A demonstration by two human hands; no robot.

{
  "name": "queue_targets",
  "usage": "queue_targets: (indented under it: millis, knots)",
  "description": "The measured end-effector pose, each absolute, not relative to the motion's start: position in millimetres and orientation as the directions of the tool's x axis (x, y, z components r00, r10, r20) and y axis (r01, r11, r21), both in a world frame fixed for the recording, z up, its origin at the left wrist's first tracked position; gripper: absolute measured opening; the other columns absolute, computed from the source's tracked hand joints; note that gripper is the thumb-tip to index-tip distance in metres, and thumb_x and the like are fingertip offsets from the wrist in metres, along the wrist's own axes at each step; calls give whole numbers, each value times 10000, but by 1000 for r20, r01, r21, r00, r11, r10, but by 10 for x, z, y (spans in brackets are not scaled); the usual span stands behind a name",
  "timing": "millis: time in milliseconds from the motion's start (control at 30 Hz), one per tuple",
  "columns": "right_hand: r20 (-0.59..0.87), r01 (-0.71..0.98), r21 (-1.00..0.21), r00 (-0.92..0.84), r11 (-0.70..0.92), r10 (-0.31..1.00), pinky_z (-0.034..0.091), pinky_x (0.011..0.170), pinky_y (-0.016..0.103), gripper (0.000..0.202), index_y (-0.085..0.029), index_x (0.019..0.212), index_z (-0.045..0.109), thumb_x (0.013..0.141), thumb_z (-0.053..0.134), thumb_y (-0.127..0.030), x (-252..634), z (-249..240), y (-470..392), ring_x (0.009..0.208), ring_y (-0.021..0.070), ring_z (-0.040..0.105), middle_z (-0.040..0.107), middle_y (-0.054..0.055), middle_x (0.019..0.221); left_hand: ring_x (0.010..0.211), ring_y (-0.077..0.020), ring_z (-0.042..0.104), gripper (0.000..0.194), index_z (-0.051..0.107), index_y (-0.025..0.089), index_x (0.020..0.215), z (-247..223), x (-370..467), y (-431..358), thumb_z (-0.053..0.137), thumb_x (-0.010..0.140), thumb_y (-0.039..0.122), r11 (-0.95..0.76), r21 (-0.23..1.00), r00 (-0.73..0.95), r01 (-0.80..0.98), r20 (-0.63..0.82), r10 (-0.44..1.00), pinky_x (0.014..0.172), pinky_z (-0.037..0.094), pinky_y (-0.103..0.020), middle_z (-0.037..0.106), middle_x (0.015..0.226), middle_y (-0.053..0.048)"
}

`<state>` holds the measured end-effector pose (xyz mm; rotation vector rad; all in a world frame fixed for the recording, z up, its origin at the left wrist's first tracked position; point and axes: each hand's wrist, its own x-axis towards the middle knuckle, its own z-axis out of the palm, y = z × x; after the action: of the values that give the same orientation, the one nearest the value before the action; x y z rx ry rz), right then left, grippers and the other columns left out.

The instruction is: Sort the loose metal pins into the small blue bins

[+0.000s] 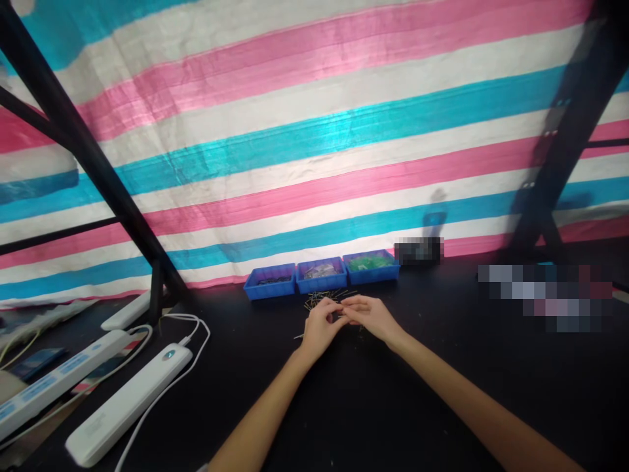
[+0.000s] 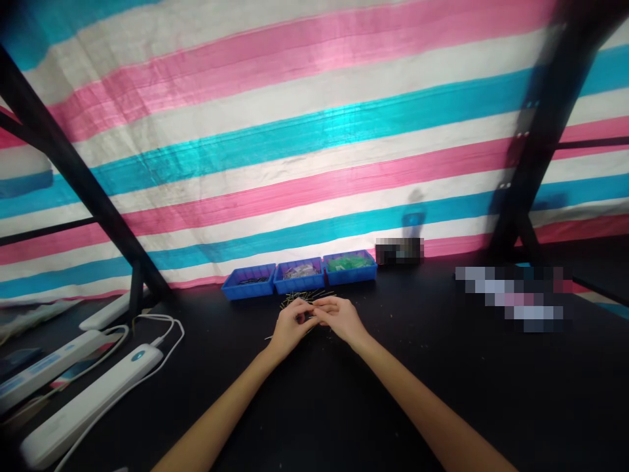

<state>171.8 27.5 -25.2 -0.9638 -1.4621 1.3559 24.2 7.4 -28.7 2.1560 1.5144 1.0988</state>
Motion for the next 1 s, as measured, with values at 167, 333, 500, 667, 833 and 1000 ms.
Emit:
queue_targets:
  millis: [167, 333, 500, 667, 833, 1000]
  knots:
    - [88, -42, -996, -260, 80, 962, 533, 597, 281, 316, -118, 862, 620, 620, 670, -315, 1701, -227, 264, 667, 170, 634, 667, 56, 725, 536, -73, 390, 239, 659, 210, 869, -300, 247, 94, 562, 734, 382, -463, 622, 158, 631, 481, 862, 519, 339, -206, 521, 781, -5]
    - [84, -53, -996, -246, 73, 966, 528, 598, 276, 306, -122, 871, 617, 627, 663, -301, 1694, -203, 245, 665, 162, 626, 659, 53, 731, 512, -65, 372, 222, 660, 203, 847, -303, 255, 97, 571, 732, 371, -489, 619, 141, 615, 524, 840, 510, 337, -203, 516, 766, -1]
    - [103, -12, -995, -244, 103, 964, 511, 603, 279, 297, -124, 846, 629, 610, 670, -299, 1708, -196, 247, 619, 156, 617, 656, 37, 650, 507, -63, 375, 198, 646, 193, 825, -304, 261, 91, 597, 708, 344, -456, 632, 107, 627, 510, 854, 502, 332, -198, 510, 748, 9]
    - [126, 11, -991, -217, 132, 968, 499, 650, 288, 297, -123, 859, 629, 611, 666, -284, 1714, -203, 257, 655, 168, 627, 671, 53, 684, 508, -62, 382, 192, 647, 194, 808, -300, 260, 87, 602, 700, 346, -434, 640, 88, 635, 498, 863, 502, 328, -198, 508, 740, 13]
    - [151, 46, -986, -188, 163, 970, 495, 666, 288, 298, -124, 874, 633, 622, 658, -280, 1714, -216, 263, 705, 180, 626, 669, 76, 758, 510, -65, 379, 222, 653, 196, 797, -303, 260, 95, 597, 702, 388, -433, 658, 70, 617, 502, 862, 494, 328, -200, 509, 736, 8]
    - [144, 54, -986, -174, 156, 974, 493, 646, 273, 314, -125, 889, 632, 616, 661, -276, 1714, -198, 261, 690, 163, 615, 659, 90, 846, 507, -64, 372, 213, 657, 182, 780, -311, 264, 104, 594, 709, 373, -465, 681, 85, 566, 512, 855, 490, 334, -201, 514, 744, -3]
